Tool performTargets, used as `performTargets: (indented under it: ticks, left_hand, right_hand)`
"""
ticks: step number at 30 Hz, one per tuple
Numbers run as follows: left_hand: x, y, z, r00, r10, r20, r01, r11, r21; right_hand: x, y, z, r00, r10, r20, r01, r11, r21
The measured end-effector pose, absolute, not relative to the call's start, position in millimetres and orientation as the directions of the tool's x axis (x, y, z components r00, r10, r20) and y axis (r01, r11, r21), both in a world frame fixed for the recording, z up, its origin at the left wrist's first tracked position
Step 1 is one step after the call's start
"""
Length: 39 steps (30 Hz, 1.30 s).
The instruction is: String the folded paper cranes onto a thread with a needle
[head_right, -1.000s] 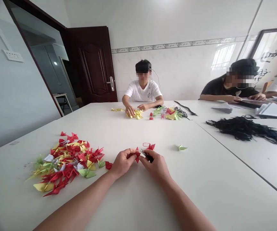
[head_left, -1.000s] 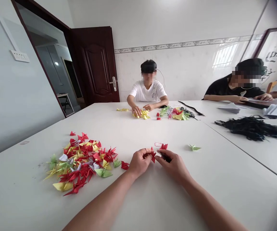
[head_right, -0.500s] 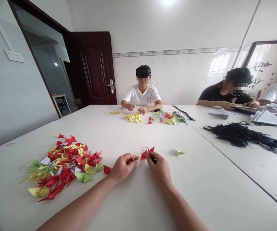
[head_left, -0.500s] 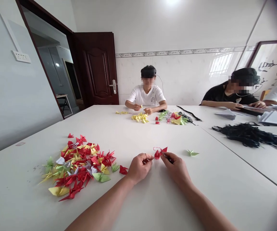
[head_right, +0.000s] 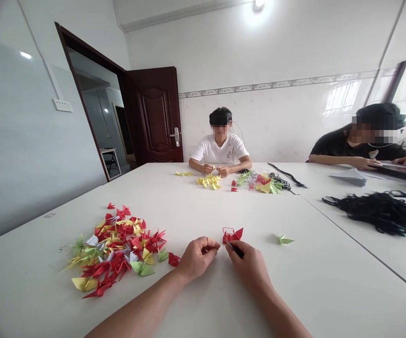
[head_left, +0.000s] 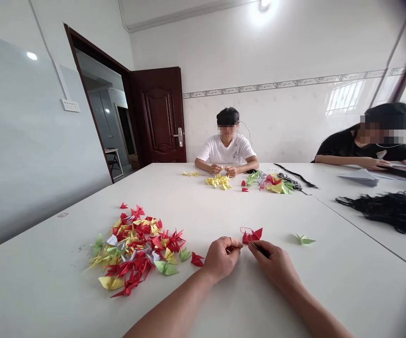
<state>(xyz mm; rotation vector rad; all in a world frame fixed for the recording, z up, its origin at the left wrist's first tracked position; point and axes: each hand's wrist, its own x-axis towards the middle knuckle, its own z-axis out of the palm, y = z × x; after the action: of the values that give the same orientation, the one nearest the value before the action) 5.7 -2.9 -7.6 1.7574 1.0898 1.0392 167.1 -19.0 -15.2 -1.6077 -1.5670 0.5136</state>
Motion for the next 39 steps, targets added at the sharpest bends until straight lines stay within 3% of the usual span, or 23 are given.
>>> performTargets:
  ticks: [39]
  left_hand:
    - [6.4, -3.2, -8.5, 0.282, 0.927, 0.249, 0.251, -0.322, 0.913]
  right_hand:
    - [166.4, -20.0, -13.6, 0.047, 0.969, 0.243, 0.669, 0.15, -0.728]
